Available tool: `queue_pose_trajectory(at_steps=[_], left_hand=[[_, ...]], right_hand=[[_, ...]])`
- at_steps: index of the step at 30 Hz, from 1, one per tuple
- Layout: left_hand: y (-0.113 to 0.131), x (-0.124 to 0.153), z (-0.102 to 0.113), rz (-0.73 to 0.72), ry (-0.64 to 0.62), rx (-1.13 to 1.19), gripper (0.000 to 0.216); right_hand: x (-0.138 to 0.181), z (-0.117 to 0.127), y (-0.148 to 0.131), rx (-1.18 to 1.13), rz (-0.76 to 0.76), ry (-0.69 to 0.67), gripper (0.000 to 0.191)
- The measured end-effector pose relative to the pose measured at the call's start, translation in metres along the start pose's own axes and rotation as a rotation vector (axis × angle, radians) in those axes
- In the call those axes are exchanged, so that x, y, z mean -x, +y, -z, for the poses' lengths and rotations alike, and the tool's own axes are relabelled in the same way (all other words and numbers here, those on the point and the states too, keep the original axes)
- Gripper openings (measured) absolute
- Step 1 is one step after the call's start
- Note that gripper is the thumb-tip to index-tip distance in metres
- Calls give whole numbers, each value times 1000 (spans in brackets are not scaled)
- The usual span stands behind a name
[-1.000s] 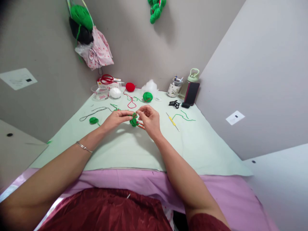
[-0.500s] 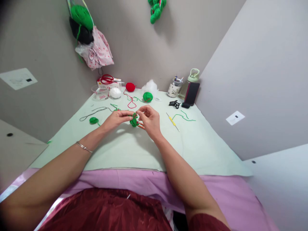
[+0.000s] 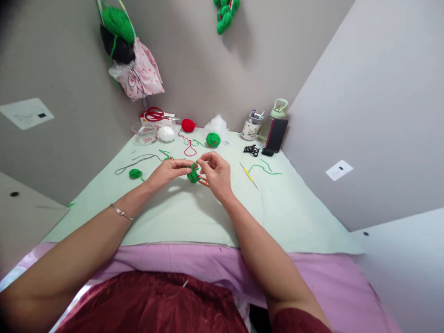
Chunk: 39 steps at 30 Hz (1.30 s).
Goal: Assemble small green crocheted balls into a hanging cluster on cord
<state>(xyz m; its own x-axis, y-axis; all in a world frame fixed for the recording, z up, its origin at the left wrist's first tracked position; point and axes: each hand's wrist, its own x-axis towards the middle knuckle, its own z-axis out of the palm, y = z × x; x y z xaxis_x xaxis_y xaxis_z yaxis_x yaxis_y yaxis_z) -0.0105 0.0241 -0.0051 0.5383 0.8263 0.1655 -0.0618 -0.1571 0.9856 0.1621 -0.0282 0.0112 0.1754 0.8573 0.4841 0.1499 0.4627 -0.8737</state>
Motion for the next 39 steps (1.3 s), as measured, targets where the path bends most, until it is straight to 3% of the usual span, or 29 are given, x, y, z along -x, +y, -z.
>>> queue_pose_trajectory(at_steps=[16,31,39], left_hand=[[-1,0,1,9,-14,-14,42],[-3,0,1,2,-32,-19,45],[-4,0,0,23,-40,18,44]], right_hand=[[-1,0,3,-9,8,-14,12],[-5,2,4,-70,-112,-24,22],[-7,9,11,-162,-266,-88,23]])
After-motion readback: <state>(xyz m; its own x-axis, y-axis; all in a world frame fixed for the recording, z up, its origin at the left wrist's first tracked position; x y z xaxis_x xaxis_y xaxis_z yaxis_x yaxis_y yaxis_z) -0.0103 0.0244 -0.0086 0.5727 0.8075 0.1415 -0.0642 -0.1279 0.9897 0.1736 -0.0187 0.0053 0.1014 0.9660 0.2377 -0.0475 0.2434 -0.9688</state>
